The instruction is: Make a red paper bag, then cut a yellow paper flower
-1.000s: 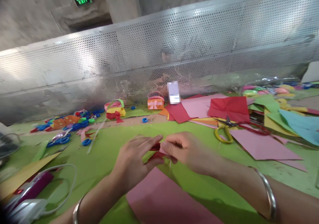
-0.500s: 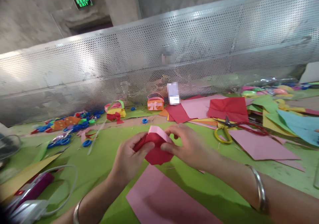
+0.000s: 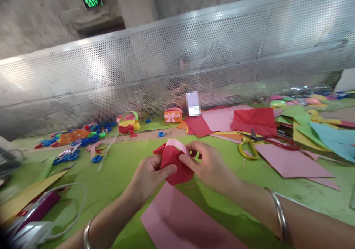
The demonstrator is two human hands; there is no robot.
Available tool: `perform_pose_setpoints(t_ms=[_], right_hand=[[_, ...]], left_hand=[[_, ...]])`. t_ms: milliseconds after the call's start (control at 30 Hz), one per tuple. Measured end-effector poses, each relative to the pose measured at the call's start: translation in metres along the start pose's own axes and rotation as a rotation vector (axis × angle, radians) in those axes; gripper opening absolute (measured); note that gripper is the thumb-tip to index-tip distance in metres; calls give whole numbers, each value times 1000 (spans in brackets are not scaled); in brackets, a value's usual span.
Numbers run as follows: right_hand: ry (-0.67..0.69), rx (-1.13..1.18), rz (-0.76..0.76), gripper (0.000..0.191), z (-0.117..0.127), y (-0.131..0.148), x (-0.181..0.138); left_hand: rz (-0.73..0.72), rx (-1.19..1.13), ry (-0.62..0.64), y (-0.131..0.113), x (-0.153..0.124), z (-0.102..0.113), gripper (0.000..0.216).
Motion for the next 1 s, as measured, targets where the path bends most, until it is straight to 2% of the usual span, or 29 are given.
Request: perform_pose_setpoints(t_ms=[67, 200, 267, 333, 500, 633, 733, 800, 900, 1000], right_hand=[[5, -16, 15, 20, -1, 0, -1], [112, 132, -28, 46, -11, -5, -1], [139, 203, -27, 53, -13, -5, -1], [143, 222, -5, 48, -14, -4, -1], [232, 174, -14, 12, -22, -6, -3], [248, 215, 18, 19, -22, -3, -2], [146, 139, 49, 28, -12, 0, 0], [76, 94, 52, 23, -4, 1, 1], [59, 249, -16, 17, 2, -3, 2], [84, 459, -92, 14, 4, -9, 5]], left_hand=[[8, -152, 18, 1, -2, -5, 18], [2, -284, 15, -3, -3, -8, 18], [-35, -341, 14, -6, -3, -8, 23], [-76, -387, -11, -9, -2, -5, 27], [-116, -474, -75, -17, -5, 6, 18], [-42, -552, -112, -15, -6, 12, 25], [-17, -612, -112, -13, -5, 10, 28], [-5, -621, -67, -13, -5, 7, 28], [14, -532, -22, -13, -5, 7, 27], [-81, -339, -169, -18, -3, 28, 33]])
Point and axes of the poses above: each hand's wrist, its own x-axis towards the middle knuckle, its own z-axis out of the back of the hand, y = z × x, the point moved 7 cm from there along x, towards the middle knuckle, and after that the axes turned 4 degrees about y, right-handed, at the moved point
